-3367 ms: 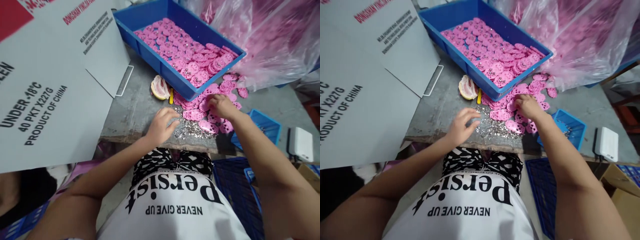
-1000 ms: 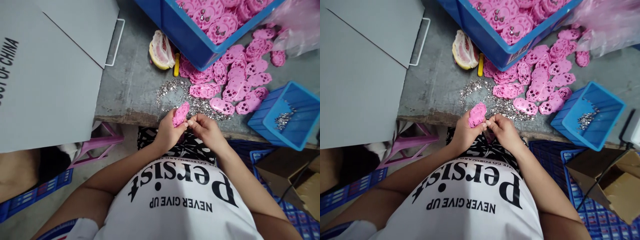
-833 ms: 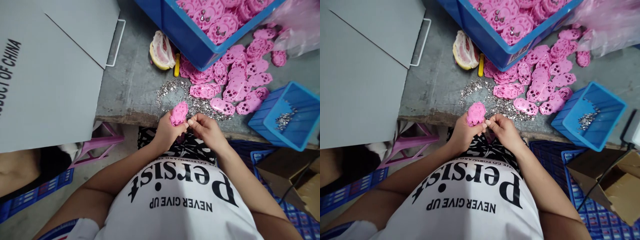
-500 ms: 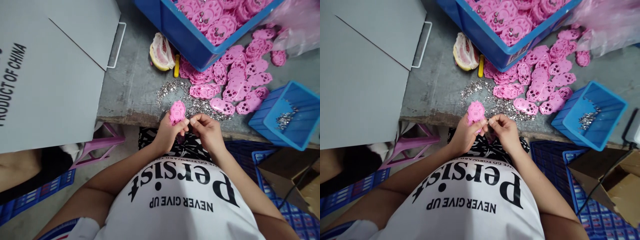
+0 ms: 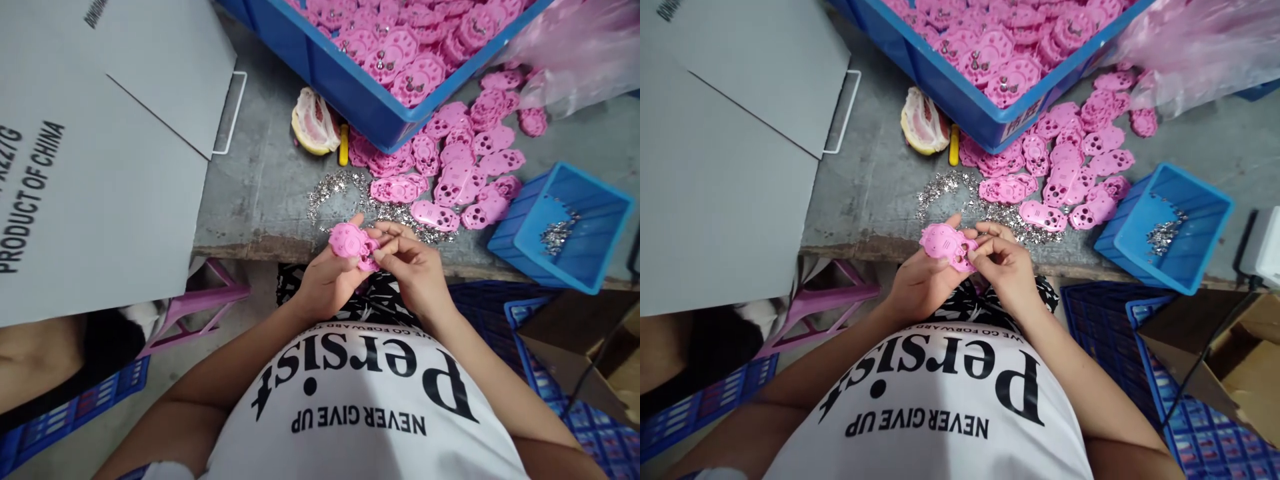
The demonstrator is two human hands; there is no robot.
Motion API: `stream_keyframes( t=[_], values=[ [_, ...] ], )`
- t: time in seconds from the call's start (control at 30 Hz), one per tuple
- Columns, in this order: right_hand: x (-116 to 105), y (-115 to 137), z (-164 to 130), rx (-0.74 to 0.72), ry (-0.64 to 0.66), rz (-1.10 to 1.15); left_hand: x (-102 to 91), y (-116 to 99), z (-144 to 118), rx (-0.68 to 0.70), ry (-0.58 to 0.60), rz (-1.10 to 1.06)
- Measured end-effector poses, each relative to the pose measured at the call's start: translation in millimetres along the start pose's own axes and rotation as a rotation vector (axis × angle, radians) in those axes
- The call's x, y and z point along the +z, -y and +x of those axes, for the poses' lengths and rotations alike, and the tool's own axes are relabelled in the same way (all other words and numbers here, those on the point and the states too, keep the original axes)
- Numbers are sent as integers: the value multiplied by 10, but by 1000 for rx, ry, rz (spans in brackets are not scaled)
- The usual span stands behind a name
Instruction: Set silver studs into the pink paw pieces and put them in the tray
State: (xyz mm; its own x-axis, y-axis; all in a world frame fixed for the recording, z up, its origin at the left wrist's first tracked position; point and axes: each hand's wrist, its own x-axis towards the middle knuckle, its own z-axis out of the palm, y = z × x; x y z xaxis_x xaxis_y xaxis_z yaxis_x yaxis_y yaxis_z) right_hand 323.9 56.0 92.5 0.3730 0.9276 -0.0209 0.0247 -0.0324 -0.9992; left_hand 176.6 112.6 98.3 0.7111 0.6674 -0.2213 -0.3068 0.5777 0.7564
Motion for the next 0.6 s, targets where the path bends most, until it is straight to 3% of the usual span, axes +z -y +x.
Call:
stream_keyframes(
  t=[0.17, 0.4, 0.6],
  values=[
    [18, 21, 1, 25, 27, 27, -17, 6, -8, -12, 14, -21],
    [7, 49, -4, 44, 38, 11, -25, -11, -33, -52, 30, -250],
    [15, 68, -12, -7, 57, -77, -21, -15, -52, -46, 37, -303]
  ],
)
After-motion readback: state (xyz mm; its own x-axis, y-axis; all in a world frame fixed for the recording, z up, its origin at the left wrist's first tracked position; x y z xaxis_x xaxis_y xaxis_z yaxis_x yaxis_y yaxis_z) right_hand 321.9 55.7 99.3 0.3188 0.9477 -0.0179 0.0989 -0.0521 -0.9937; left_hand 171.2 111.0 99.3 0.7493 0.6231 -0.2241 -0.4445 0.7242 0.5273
